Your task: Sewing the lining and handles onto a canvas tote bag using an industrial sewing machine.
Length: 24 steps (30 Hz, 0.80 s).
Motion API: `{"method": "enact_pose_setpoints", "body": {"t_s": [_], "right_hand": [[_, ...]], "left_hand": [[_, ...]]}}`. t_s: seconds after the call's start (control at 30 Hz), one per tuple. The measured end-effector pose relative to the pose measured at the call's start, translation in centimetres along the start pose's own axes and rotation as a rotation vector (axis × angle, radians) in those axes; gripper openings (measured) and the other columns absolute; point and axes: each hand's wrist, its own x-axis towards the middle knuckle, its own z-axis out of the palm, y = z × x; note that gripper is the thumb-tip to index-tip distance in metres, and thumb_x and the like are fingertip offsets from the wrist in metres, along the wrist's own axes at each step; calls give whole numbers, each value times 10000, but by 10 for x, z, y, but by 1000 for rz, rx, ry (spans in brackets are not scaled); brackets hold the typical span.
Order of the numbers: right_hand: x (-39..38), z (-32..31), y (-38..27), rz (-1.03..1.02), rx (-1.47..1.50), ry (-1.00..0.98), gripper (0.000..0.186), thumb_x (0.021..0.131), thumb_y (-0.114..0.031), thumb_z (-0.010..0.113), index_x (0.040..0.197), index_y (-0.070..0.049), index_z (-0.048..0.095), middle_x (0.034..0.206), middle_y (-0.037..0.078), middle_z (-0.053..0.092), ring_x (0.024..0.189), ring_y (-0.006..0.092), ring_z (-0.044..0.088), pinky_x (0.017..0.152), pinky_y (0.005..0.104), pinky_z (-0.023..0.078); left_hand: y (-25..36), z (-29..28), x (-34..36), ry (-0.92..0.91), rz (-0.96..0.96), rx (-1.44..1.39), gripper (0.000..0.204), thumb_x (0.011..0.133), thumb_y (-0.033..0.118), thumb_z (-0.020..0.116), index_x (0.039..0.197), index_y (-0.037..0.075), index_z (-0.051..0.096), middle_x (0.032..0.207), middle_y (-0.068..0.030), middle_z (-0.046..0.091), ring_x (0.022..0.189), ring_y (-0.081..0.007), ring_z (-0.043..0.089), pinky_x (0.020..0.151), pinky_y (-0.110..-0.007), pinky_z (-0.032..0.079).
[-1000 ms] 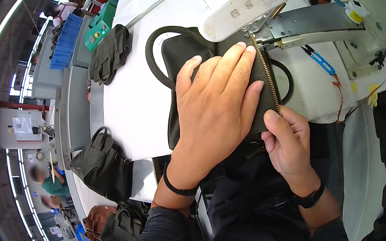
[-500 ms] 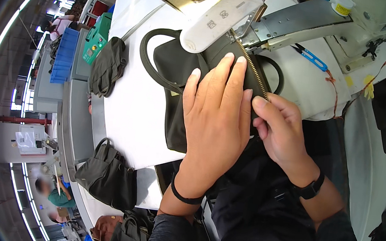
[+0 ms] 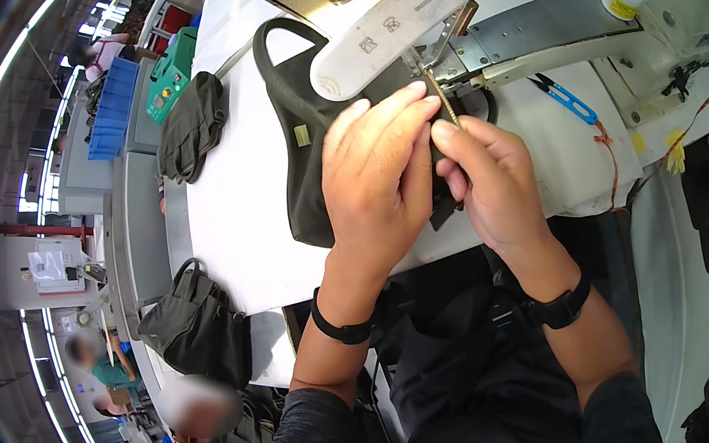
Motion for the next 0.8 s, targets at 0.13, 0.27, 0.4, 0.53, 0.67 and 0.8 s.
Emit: {"method": "enact_pose_setpoints", "body": {"t_s": [0.13,0.27,0.4,0.53,0.67,0.8], "right_hand": [[4,5,-5,-16,-96,27,333,1061,-249,652,785,-63,662,734,-18,611,626,25,503,548,210,372],[6,-1,-20,-32,-335,-37,376,1063,-297,641,783,-48,666,694,-26,598,640,36,520,565,225,404],[8,-9,-31,-4,-318,-174,303,1064,-276,647,879,-41,693,725,-18,606,662,47,527,664,222,420],[9,-8,-34,12,-384,-80,304,1040,-275,655,876,-31,734,756,-4,667,690,53,558,634,242,447],[6,-8,-39,-130,-538,-106,264,1032,-233,682,889,-18,741,753,-26,657,676,35,543,601,227,430],[3,-8,-35,-128,-470,-69,262,1030,-215,706,859,-19,723,722,-47,617,659,13,519,566,203,396]], "left_hand": [[13,-5,-16,-45,-101,-160,426,926,-24,676,1351,8,672,1338,-158,714,1260,-332,674,1124,-474,462],[19,-7,-32,-82,-37,-26,673,836,58,766,1478,20,569,1462,-178,633,1379,-363,587,1182,-482,387],[19,10,-39,87,-155,74,651,806,125,798,1413,43,578,1298,-114,663,1198,-321,622,1041,-460,412],[25,18,-36,146,-214,69,498,791,113,784,1258,75,615,1218,-75,660,1170,-291,611,1011,-409,402],[27,12,-31,125,-174,117,407,757,17,722,1152,97,666,1172,-29,683,1111,-240,636,997,-392,408],[19,13,-28,229,-90,126,332,760,-15,726,1071,103,710,1106,-11,734,1046,-220,679,957,-361,431]]}}
